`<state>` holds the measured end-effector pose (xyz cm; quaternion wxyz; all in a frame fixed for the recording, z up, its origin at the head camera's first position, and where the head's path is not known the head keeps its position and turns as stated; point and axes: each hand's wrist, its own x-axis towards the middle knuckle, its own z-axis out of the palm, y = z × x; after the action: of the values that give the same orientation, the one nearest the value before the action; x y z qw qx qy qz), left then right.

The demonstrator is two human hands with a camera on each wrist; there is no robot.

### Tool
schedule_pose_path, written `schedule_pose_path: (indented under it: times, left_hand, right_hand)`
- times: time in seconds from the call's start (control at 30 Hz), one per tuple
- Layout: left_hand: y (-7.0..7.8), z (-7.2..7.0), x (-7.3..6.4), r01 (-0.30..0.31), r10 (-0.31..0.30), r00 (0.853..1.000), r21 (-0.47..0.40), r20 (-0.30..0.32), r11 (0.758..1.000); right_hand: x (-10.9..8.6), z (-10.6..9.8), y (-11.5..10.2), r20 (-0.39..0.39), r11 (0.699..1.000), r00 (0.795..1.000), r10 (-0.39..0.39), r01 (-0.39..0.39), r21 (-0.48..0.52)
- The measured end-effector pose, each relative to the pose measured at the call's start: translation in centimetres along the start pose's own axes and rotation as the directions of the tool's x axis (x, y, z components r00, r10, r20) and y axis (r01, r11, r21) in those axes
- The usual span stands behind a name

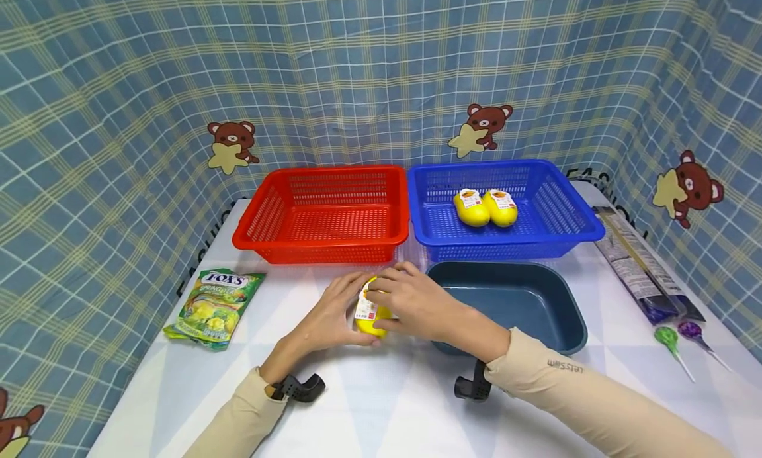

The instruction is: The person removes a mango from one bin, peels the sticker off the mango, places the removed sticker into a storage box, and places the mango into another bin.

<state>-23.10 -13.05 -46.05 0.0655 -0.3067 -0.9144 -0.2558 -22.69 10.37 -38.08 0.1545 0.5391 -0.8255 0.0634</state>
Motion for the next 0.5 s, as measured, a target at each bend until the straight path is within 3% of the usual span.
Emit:
schedule_pose_path:
  times: [0.27, 0.5]
  left_hand:
    - [0.0, 0.0, 0.1, -0.001, 0.001, 1.0, 0.014, -0.011, 1.0]
    - [0.0, 0.1, -0.1, 0.006, -0.006, 1.0, 0.013, -0.003, 1.0]
  right_hand:
    - [0.6, 1.3, -0.1, 0.001, 1.0, 1.0, -0.001, 0.001, -0.029]
    - [0.8, 1.7, -0.4, -0.043, 0.999, 0.999, -0.027, 0.027, -0.023]
